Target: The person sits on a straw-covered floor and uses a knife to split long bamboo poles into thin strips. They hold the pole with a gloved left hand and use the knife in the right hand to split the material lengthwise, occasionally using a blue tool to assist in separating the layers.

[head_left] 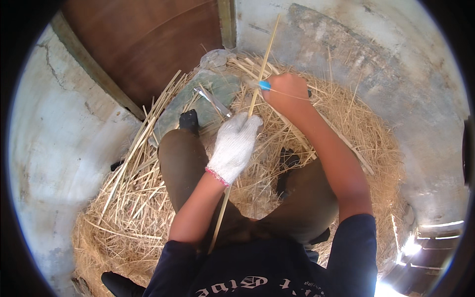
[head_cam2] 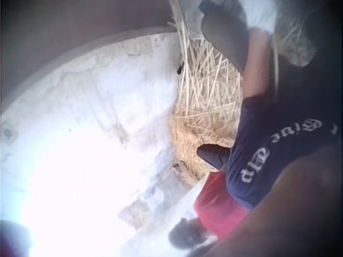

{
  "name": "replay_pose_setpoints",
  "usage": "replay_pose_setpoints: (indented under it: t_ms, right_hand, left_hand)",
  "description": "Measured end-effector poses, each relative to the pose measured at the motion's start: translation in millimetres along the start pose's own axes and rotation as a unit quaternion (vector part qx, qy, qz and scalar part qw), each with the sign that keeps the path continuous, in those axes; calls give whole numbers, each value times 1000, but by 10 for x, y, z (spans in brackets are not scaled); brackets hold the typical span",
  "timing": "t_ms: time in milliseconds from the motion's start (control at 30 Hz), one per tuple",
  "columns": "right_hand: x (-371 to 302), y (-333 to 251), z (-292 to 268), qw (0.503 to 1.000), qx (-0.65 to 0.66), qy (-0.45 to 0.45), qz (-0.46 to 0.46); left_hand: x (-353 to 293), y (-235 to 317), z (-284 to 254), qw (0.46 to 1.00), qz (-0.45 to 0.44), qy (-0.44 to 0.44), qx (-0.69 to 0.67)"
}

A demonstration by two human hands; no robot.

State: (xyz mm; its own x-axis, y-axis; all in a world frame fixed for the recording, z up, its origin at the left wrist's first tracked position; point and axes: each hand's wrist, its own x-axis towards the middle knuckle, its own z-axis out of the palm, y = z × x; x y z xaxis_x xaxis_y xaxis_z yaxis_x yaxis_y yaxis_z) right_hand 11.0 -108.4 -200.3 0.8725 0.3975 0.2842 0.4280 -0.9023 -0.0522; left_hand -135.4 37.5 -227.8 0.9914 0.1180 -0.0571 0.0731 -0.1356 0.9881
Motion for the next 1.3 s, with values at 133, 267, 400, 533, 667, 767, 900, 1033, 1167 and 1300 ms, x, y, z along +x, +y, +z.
replay_pose_setpoints:
  t_ms: [133, 267, 400, 533, 667, 767, 900, 1033, 1167, 1300]
  right_hand:
    - [194, 238, -7, 989, 100, 13, 112]
    - [205, 322, -120, 991, -3, 10, 131]
    - [239, 502, -122, 980, 47, -8, 194]
    - [304, 758, -227, 968, 64, -18, 244]
    - [327, 1063, -183, 938, 93, 59, 328]
    - [292, 1233, -163, 910, 103, 94, 391]
    - [257, 1469, -174, 895, 83, 84, 430]
    - [136, 1780, -189, 896, 155, 87, 406]
    - [140, 1816, -48, 898, 185, 146, 371]
    - [36, 925, -277, 938, 209, 125, 247]
  left_hand:
    - [-118, 3, 113, 1000, 3, 15, 9]
    - [-145, 12, 97, 994, 16, -3, 104]
    - [-284, 92, 142, 995, 13, -15, 97]
    - [-361, 117, 180, 997, -8, -52, 53]
    - [-404, 74, 220, 994, -34, -92, 37]
    - [-442, 204, 278, 990, -46, -118, 55]
    - [-375, -9, 289, 975, 97, -179, 93]
    - [-420, 230, 196, 963, -109, -229, -88]
    - [-327, 287, 92, 903, -188, -253, -292]
    - [-297, 300, 32, 913, -150, -203, -320]
